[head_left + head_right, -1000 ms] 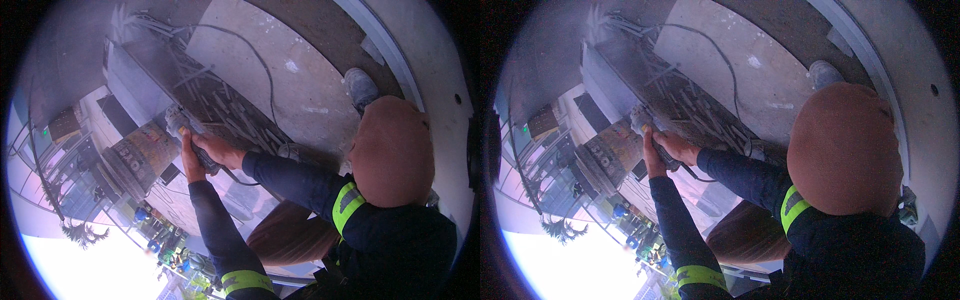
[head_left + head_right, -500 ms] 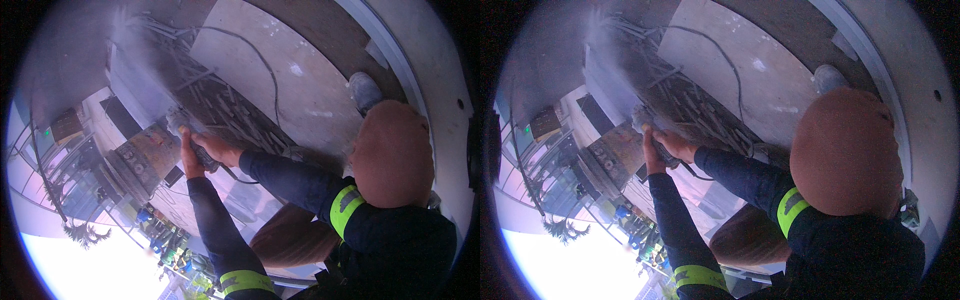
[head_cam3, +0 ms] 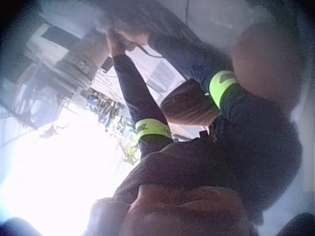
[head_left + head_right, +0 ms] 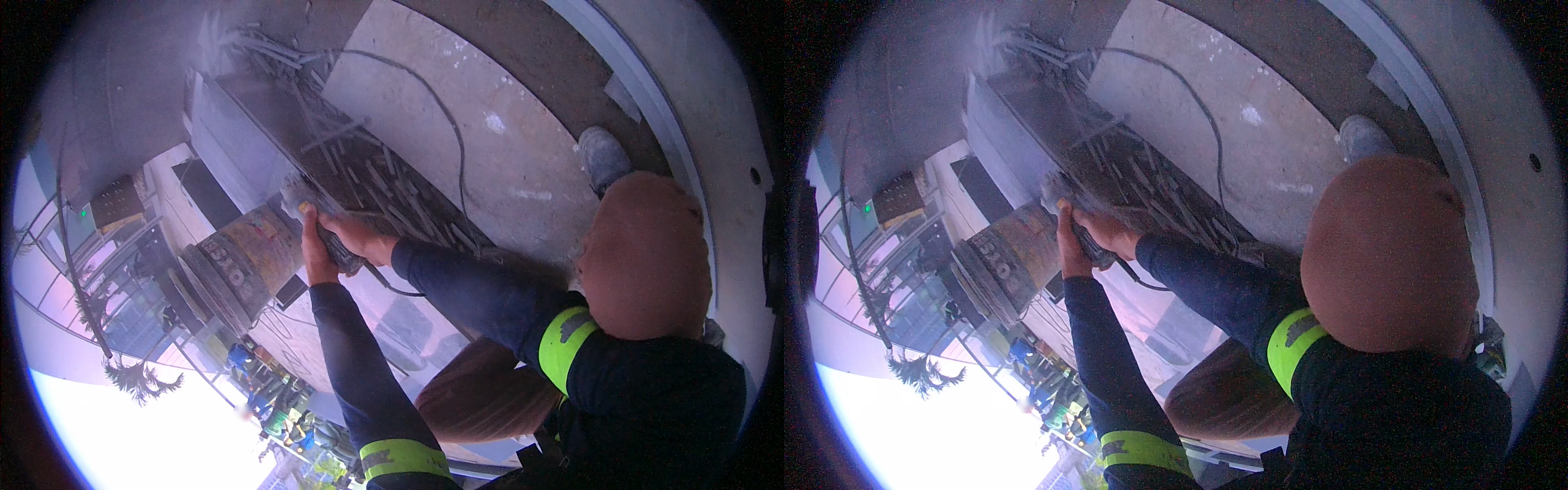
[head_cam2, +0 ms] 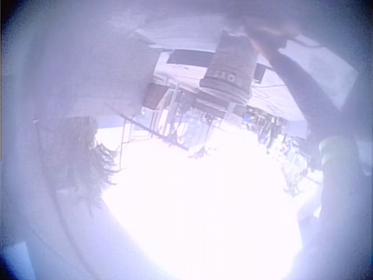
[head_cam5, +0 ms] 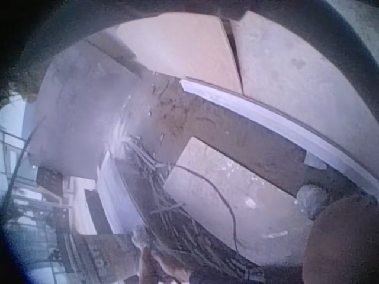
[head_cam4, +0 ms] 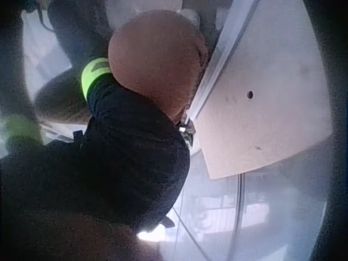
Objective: The person uses an angle grinder to cut or grind a concrete surface, creating dust and debris. The person remains in a kneeling position throughout the task.
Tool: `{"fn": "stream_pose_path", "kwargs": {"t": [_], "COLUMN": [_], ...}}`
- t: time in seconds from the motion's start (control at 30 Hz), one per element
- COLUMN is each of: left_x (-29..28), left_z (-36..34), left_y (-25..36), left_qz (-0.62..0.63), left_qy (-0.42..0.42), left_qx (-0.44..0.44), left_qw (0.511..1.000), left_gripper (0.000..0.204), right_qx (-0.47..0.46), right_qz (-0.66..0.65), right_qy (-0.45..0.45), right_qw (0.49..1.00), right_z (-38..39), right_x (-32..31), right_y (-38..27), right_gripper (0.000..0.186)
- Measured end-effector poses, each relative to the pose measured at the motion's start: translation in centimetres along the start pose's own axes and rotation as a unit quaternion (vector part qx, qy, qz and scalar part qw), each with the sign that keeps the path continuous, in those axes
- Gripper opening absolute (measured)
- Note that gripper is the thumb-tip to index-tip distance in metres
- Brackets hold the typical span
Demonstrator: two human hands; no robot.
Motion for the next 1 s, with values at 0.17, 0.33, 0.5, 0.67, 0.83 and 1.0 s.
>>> {"fn": "stream_pose_path", "kwargs": {"t": [0.17,0.33,0.5,0.67,0.83,1.0], "left_x": [0.3,1.3,1.8,1.7,2.9,2.6], "left_z": [0.5,2.1,3.2,4.4,5.7,6.8], "left_y": [-0.2,0.1,0.1,-0.1,0.2,0.8], "left_qz": [-0.004,0.011,0.001,-0.002,-0.01,-0.041], "left_qy": [0.006,0.003,0.009,0.009,0.025,0.043], "left_qx": [0.006,0.006,0.023,0.015,0.025,0.033], "left_qw": [1.0,1.0,1.0,1.0,0.999,0.998], "left_gripper": [0.046,0.047,0.047,0.05,0.051,0.054], "right_qx": [0.023,0.034,0.0,0.011,-0.038,0.005], "right_qz": [-0.01,-0.01,-0.017,-0.021,-0.003,-0.007], "right_qy": [-0.019,0.003,-0.008,-0.017,0.009,-0.008], "right_qw": [1.0,0.999,1.0,1.0,0.999,1.0], "right_z": [0.7,1.7,2.6,3.9,4.2,5.3], "right_x": [0.0,-0.3,-0.3,-0.2,-0.7,-0.2], "right_y": [0.4,1.1,1.2,1.6,1.9,2.1], "right_gripper": [0.057,0.055,0.052,0.053,0.051,0.049]}}
Point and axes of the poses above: each hand's wrist, its own z-axis away from the middle knuckle, its own x-axis out of the palm, y = z × x, the point moved 8 cm from there along -z, towards the middle knuckle, and after that the axes turned 14 degrees about x, right-handed, at the moved point
